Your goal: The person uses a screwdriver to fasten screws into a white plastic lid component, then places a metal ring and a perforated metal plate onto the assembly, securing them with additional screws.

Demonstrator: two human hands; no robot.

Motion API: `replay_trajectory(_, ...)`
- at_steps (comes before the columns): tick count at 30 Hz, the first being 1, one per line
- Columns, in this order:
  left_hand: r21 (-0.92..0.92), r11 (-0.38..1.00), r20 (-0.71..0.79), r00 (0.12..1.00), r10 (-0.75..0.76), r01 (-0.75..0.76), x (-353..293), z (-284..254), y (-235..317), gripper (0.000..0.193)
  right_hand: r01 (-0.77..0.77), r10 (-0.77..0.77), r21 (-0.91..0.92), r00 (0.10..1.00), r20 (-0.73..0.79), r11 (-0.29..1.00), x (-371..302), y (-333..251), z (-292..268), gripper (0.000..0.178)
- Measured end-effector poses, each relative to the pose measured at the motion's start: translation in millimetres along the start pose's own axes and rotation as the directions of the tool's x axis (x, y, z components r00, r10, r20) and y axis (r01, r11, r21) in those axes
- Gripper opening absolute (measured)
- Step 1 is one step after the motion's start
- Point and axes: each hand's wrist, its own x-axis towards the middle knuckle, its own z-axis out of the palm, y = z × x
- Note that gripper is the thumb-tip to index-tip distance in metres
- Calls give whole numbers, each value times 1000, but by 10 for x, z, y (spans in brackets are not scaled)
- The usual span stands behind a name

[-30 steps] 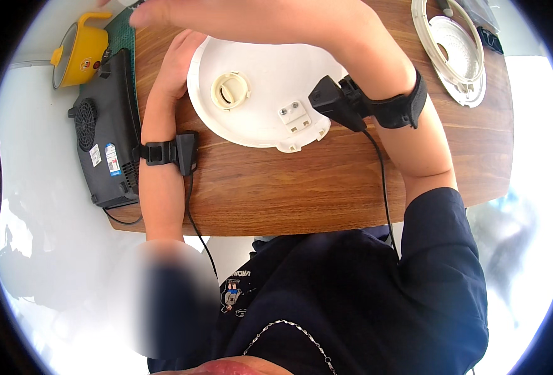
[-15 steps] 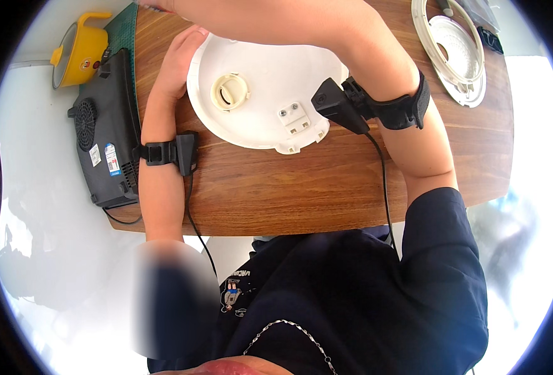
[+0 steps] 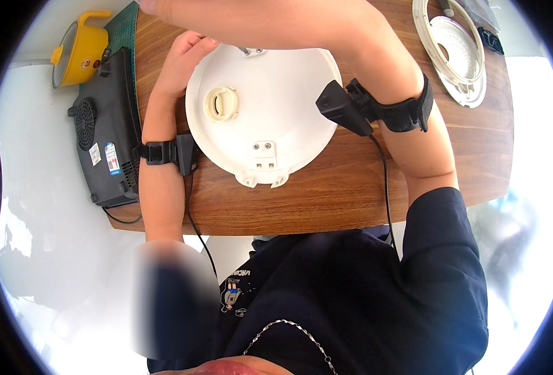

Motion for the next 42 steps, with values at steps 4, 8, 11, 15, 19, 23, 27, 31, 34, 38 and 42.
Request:
replay_trajectory(4,45,999,-43,999,10,-8,-77,36,43,26,5,10,209,998,-69,978,-13,101,235,39)
replay_trajectory(8,42,995,-24,995,97,-96,-31,76,22,28,6,30,205,985,-171,979,-6,122,304,37)
replay_trajectory(11,61,991,-14,993,118,-117,-50,84,58,26,-79,86,37,961,-263,996,1,-30,327,35)
replay_trajectory(15,57,993,-5,995,100,-100,-43,96,77,25,-223,156,-218,945,-287,950,3,-370,248,32)
replay_trajectory(19,84,990,-14,994,111,-110,-78,98,87,24,-294,212,-161,895,-393,942,76,-434,287,30)
replay_trajectory(23,82,989,-18,992,128,-126,-50,102,67,23,-414,226,-222,789,-572,883,185,-513,535,29)
replay_trajectory(27,150,980,-16,991,135,-132,-48,139,117,23,-248,194,-126,922,-336,960,30,-422,226,29)
replay_trajectory(31,198,977,23,997,74,-77,-23,73,82,23,-239,173,-214,942,-287,947,27,-413,168,31)
replay_trajectory(34,99,994,0,999,38,-38,-22,105,129,25,-204,189,-23,941,-280,979,15,-202,150,41)
replay_trajectory(38,24,999,-24,1000,-20,21,-93,82,140,29,-225,200,-73,945,-259,972,7,-465,95,55)
replay_trajectory(42,30,999,-22,1000,-16,16,-75,178,226,33,-26,71,133,937,-341,991,-7,-245,65,58)
